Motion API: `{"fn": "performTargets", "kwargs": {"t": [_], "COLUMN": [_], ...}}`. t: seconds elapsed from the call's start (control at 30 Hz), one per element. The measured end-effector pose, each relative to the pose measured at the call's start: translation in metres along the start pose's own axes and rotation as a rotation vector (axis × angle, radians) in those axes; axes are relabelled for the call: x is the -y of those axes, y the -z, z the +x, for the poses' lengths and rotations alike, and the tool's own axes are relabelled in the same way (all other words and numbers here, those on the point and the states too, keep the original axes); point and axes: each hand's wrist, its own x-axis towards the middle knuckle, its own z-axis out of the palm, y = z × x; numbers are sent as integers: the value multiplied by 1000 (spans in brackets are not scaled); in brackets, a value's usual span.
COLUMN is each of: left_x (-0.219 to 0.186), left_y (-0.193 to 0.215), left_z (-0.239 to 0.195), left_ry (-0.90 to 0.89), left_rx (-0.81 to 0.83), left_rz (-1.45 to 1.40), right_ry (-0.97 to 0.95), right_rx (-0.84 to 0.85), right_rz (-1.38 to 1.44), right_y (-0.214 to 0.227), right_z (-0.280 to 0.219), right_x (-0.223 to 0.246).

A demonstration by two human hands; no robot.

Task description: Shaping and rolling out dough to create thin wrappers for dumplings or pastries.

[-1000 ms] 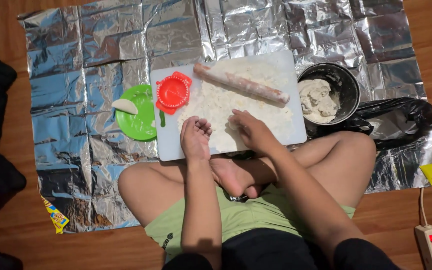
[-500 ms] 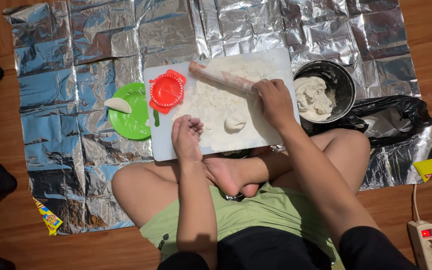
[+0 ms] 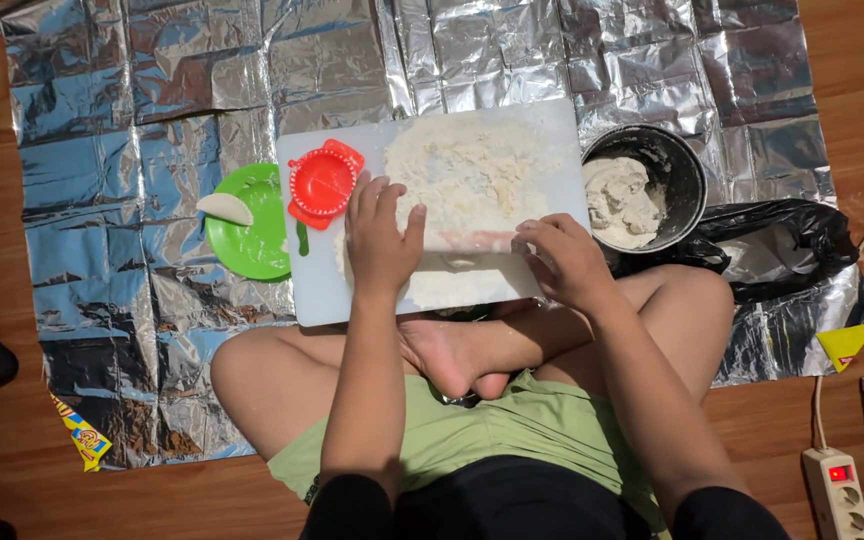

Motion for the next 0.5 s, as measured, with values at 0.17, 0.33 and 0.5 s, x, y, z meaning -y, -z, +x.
{"fn": "performTargets", "kwargs": {"t": [0.17, 0.33, 0.5], "left_x": [2, 0, -6], "left_y": [-5, -3, 6], "left_z": [10, 4, -21], "left_ry": [76, 167, 135], "left_rx": [169, 346, 305], "left_rz": [88, 246, 250], "right_ry": [-11, -75, -86], "right_rx": [39, 134, 96], "right_rz": [-38, -130, -291], "right_y": [0, 1, -11], "right_z": [16, 31, 19], "right_x": [-12, 0, 17]}}
